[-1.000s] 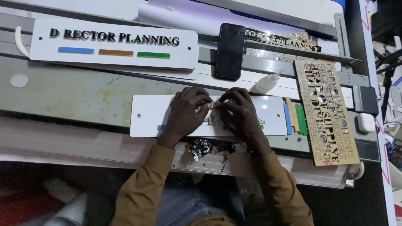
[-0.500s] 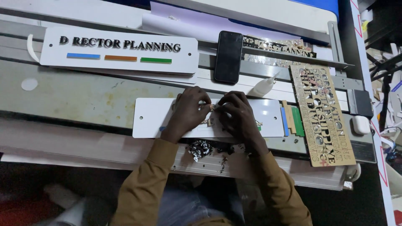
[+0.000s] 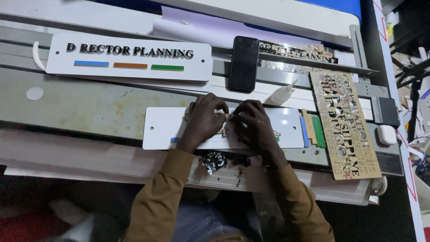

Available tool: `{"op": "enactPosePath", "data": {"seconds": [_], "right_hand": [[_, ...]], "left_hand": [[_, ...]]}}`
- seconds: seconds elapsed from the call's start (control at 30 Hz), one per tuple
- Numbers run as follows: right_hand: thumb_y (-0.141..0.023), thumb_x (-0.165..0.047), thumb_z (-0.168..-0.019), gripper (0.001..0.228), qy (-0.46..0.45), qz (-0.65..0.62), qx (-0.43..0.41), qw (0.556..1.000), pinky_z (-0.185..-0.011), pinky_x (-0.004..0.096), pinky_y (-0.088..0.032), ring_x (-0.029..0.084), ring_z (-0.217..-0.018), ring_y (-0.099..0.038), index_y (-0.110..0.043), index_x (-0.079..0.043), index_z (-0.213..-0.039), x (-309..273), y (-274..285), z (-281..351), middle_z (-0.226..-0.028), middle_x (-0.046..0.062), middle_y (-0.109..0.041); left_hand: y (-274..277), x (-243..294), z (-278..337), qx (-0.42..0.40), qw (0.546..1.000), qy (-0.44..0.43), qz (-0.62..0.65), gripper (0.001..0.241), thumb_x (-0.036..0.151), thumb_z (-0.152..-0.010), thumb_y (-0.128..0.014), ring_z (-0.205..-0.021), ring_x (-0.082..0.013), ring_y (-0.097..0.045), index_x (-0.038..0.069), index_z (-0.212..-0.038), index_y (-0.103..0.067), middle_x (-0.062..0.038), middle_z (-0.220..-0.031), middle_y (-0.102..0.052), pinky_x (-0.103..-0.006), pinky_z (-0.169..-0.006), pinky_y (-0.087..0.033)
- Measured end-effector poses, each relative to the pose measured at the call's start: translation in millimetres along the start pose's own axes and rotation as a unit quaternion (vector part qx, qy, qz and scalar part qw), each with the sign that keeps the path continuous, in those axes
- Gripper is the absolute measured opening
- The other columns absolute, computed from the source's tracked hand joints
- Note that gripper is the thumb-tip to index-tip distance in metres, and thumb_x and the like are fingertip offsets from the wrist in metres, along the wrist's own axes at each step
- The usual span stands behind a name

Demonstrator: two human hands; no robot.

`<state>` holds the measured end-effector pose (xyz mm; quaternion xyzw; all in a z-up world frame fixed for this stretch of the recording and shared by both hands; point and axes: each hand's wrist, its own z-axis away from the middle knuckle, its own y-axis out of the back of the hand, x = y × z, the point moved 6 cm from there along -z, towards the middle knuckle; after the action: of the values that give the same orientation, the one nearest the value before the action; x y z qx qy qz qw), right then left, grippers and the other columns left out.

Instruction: Assembling a sign by gluing individual letters onto a base plate with precision

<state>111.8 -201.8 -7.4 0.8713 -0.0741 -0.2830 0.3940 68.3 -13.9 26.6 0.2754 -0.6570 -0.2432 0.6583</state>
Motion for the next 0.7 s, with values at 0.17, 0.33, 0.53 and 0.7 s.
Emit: {"op": "enactPosePath", "data": {"seconds": [0.17,0.33,0.53,0.7], "right_hand": [[-0.085,-0.009,-0.089,0.017,-0.015,-0.001,-0.003,1.000,-0.103,0.057,-0.061,0.043,-0.134,-0.063,-0.085,-0.014,-0.105,-9,4,-3,-0.117,0.008,-0.077],[-0.082,-0.006,-0.094,0.016,-0.024,-0.010,0.018,1.000,-0.104,0.057,-0.061,0.042,-0.130,-0.066,-0.087,-0.014,-0.106,-17,12,-7,-0.115,0.008,-0.078],[-0.083,-0.005,-0.091,0.016,-0.016,0.016,0.018,1.000,-0.102,0.056,-0.062,0.042,-0.130,-0.066,-0.086,-0.014,-0.103,-7,4,-3,-0.116,0.008,-0.079],[-0.087,-0.009,-0.089,0.016,0.001,0.049,0.008,0.999,-0.105,0.055,-0.062,0.042,-0.131,-0.067,-0.083,-0.013,-0.103,-17,5,-6,-0.112,0.008,-0.078]], "left_hand": [[-8,-9,-4,0.000,1.000,0.003,-0.005,0.009,0.023,-0.094,-0.073,-0.128,-0.0322,-0.057,0.025,-0.101,-0.078,-0.001,-0.110,-0.062,-0.0548,-0.111,-0.038],[-6,-8,-5,-0.002,1.000,0.001,-0.008,0.012,0.020,-0.093,-0.071,-0.128,-0.0331,-0.057,0.025,-0.101,-0.078,-0.002,-0.112,-0.062,-0.0547,-0.110,-0.038],[-9,-10,-5,-0.003,1.000,-0.004,-0.007,0.013,0.019,-0.092,-0.070,-0.129,-0.0340,-0.056,0.024,-0.100,-0.078,-0.003,-0.114,-0.062,-0.0543,-0.109,-0.038],[-10,-13,-10,-0.012,1.000,0.005,-0.001,0.010,0.021,-0.089,-0.072,-0.127,-0.0335,-0.054,0.026,-0.096,-0.078,-0.003,-0.113,-0.062,-0.0545,-0.110,-0.036]]}}
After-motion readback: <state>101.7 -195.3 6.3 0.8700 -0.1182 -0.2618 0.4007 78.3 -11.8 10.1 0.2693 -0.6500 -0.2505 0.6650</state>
